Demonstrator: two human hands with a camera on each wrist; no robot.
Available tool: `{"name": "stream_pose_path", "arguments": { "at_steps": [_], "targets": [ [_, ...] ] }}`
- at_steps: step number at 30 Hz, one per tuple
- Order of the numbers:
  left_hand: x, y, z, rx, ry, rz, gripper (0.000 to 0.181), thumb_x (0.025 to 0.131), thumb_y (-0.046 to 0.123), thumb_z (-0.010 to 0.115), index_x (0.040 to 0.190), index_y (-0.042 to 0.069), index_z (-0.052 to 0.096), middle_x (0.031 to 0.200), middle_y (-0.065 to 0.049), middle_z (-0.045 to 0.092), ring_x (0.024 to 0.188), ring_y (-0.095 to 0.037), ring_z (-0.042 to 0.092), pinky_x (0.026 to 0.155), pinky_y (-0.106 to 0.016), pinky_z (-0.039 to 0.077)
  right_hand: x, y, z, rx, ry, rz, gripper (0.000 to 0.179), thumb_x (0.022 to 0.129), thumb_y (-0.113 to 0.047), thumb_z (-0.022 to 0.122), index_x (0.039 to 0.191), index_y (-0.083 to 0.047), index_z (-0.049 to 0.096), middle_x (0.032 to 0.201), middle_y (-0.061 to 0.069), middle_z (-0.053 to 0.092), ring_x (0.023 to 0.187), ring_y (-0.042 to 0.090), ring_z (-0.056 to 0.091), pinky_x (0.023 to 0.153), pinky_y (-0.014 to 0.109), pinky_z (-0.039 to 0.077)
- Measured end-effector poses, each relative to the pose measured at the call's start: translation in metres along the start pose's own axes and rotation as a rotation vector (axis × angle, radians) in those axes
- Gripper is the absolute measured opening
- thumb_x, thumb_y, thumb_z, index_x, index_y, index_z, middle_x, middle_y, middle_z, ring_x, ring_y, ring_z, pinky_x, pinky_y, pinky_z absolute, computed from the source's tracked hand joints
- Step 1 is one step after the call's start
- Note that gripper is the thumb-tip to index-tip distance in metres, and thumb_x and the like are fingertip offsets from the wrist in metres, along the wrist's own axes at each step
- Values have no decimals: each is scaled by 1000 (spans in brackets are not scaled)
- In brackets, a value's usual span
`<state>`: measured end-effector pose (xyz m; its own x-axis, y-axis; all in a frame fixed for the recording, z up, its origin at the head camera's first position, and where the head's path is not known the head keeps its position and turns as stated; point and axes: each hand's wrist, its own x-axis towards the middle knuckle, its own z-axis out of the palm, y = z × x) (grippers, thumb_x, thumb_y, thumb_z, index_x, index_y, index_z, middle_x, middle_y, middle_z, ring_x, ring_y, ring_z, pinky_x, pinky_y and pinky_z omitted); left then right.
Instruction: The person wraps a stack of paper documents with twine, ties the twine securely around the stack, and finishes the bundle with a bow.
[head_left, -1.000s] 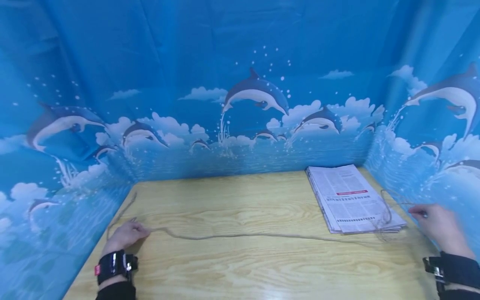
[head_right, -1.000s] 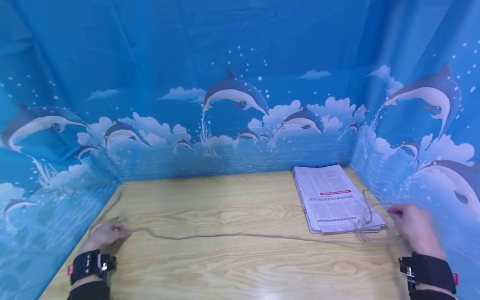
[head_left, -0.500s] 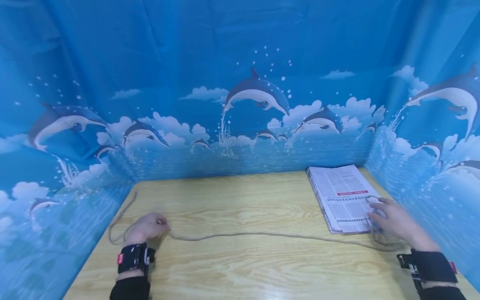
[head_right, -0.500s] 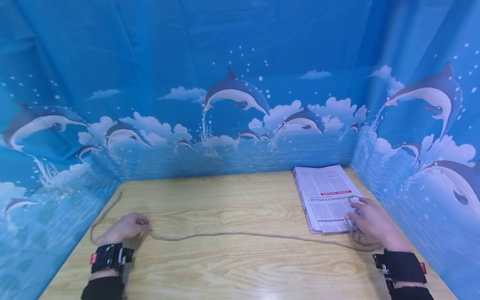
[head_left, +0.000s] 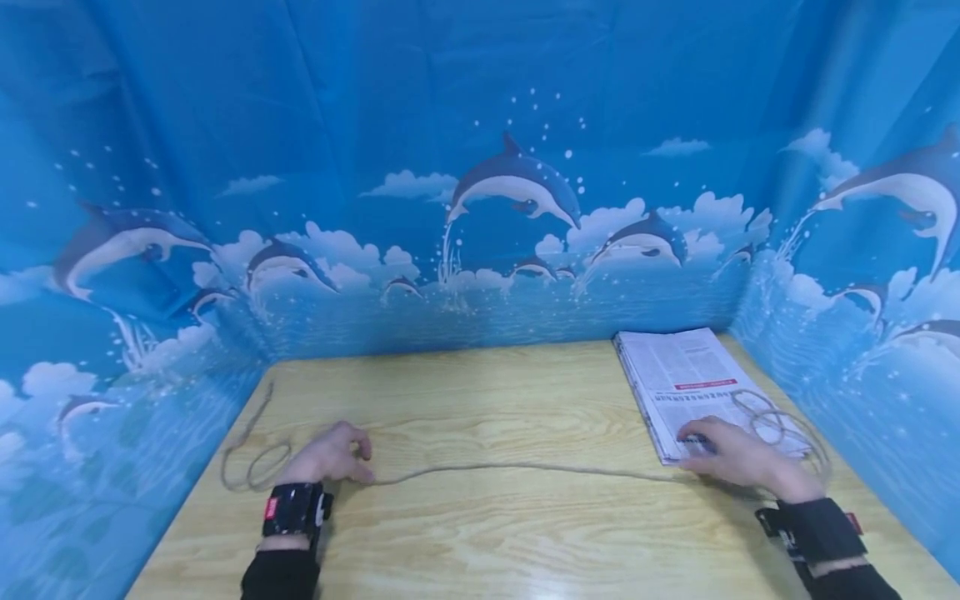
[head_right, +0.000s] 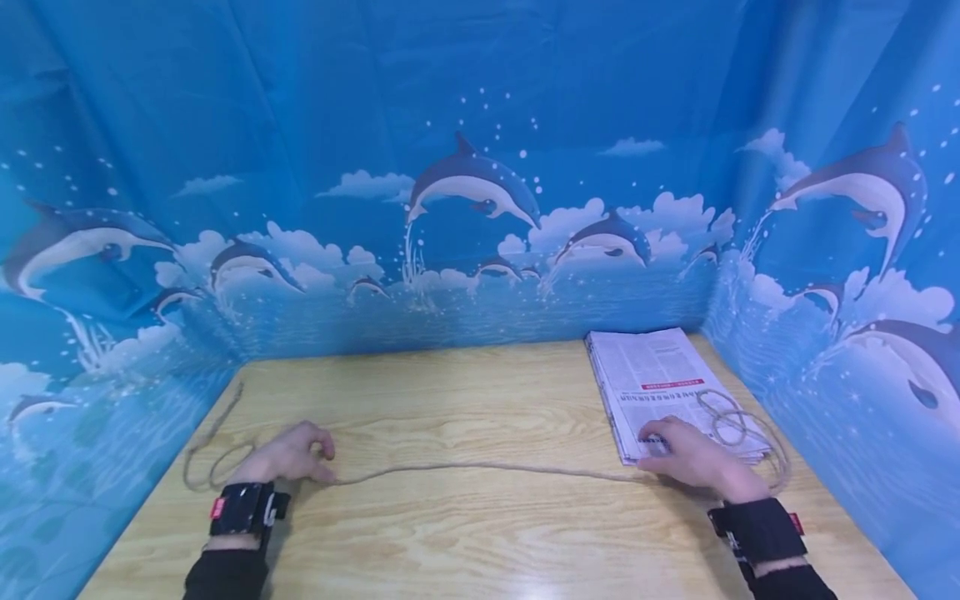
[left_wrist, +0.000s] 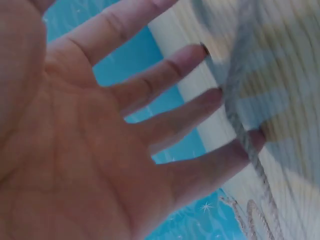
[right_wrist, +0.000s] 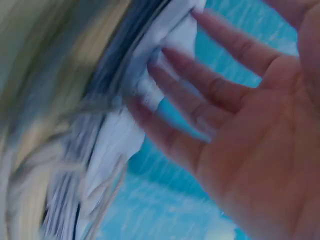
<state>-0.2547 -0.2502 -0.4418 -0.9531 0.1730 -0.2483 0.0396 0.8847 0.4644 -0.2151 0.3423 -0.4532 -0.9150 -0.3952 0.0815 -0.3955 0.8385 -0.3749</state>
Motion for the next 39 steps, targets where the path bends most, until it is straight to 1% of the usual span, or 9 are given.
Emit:
{"name": "stream_pose_path", "arguments": {
  "at_steps": [4,10,14,17,22,25,28,32,39],
  "targets": [
    [-3,-3,-1,4,2,-33,26,66,12,87,83,11,67,96,-6,56,75,-20,49,61,-31,41,5,-17,8,85,-84,-123,25,69,-22,85,83,-16,65,78,-8,54,72,3,44,63,23,37],
    [-1,-4,3,-9,11,-3,19,63,8,88,68,12,70,83,-2,62,72,-19,52,60,-31,42,5,-25,16,94,-166,-58,20,68,-3,77,63,-18,65,59,-16,49,56,-4,38,53,19,35],
    [1,-3,5,9,36,58,19,62,8,87,63,14,70,112,-14,63,100,-32,58,77,-42,49,2,-23,13,74,-208,2,20,72,-3,73,62,-18,64,56,-15,45,53,-1,37,52,19,34],
    [1,-3,7,47,39,90,19,62,10,88,63,15,69,134,-26,52,121,-45,51,95,-51,45,1,-23,9,94,-242,70,18,75,-7,74,66,-18,64,59,-12,47,54,1,39,53,20,34],
    [2,2,10,36,8,100,21,67,18,88,63,15,68,143,-27,45,127,-47,47,100,-51,43,7,-20,9,90,-107,58,14,83,-19,75,74,-18,64,65,-11,53,60,1,45,57,22,38],
    [2,6,11,31,1,107,28,73,30,86,63,14,66,141,-25,48,124,-44,50,99,-50,45,11,-16,11,10,49,71,9,87,-20,72,85,-12,68,76,-4,62,72,12,58,66,32,48],
    [2,8,11,24,12,93,35,77,39,81,63,13,64,136,-22,53,121,-40,53,97,-50,46,12,-9,12,-35,104,142,26,88,-20,70,101,3,68,92,15,68,90,35,64,81,49,51],
    [4,9,10,9,31,77,36,79,37,80,63,11,60,129,-19,60,112,-33,58,88,-45,49,12,5,11,-69,67,260,50,93,-25,64,115,19,57,110,37,60,106,55,55,90,60,45],
    [3,10,11,13,42,48,34,78,36,81,65,12,62,111,-7,65,88,-21,58,70,-35,46,7,37,-3,-118,1,427,71,96,-41,57,119,26,48,119,48,49,110,62,47,92,65,41]
  ]
}}
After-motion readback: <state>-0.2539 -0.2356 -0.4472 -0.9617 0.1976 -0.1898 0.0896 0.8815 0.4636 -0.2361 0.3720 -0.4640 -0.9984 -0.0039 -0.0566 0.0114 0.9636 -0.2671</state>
